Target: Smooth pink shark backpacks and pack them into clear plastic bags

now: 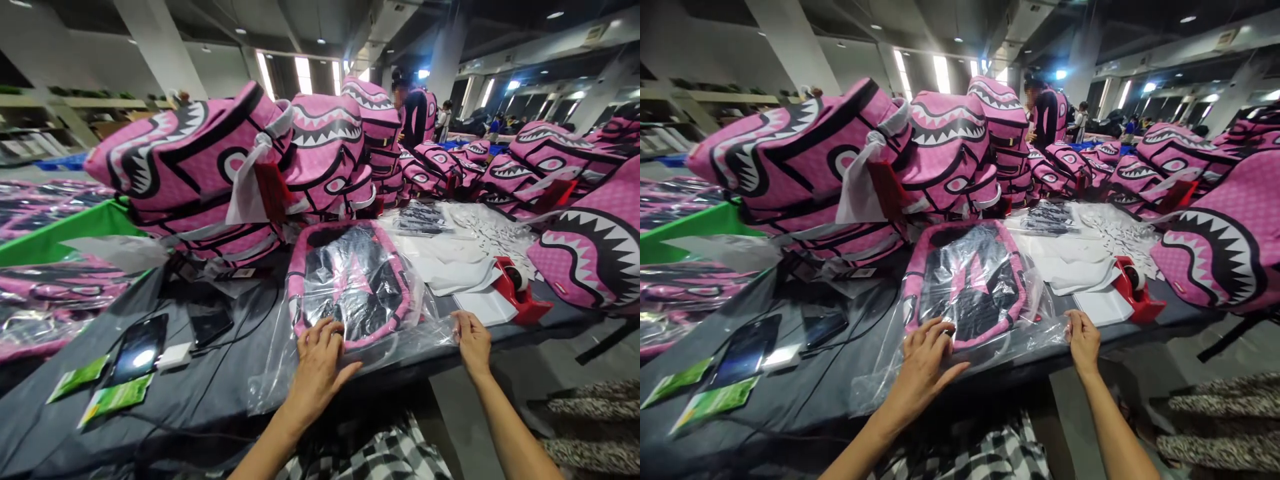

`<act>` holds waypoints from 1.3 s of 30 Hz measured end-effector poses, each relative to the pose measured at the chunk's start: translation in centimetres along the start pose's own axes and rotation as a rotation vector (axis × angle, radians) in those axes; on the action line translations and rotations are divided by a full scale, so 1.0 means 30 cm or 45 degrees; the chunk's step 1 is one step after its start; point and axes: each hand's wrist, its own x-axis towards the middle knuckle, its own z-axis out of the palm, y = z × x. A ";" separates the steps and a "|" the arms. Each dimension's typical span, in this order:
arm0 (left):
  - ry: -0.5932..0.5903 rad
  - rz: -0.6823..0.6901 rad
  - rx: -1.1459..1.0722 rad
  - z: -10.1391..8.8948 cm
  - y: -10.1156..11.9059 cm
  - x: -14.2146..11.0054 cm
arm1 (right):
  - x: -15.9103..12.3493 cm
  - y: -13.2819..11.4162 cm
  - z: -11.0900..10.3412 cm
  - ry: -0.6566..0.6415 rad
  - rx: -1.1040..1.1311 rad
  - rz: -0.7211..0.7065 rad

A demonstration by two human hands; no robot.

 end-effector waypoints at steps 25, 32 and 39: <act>-0.302 -0.378 -0.470 -0.093 -0.010 0.014 | 0.003 0.034 -0.026 -0.046 0.052 -0.116; -0.401 -0.586 -0.678 -0.078 -0.057 0.120 | 0.025 0.027 -0.022 -0.058 -0.011 -0.069; -0.572 -0.751 -1.113 -0.049 -0.094 0.158 | 0.088 0.073 0.031 0.000 0.067 0.235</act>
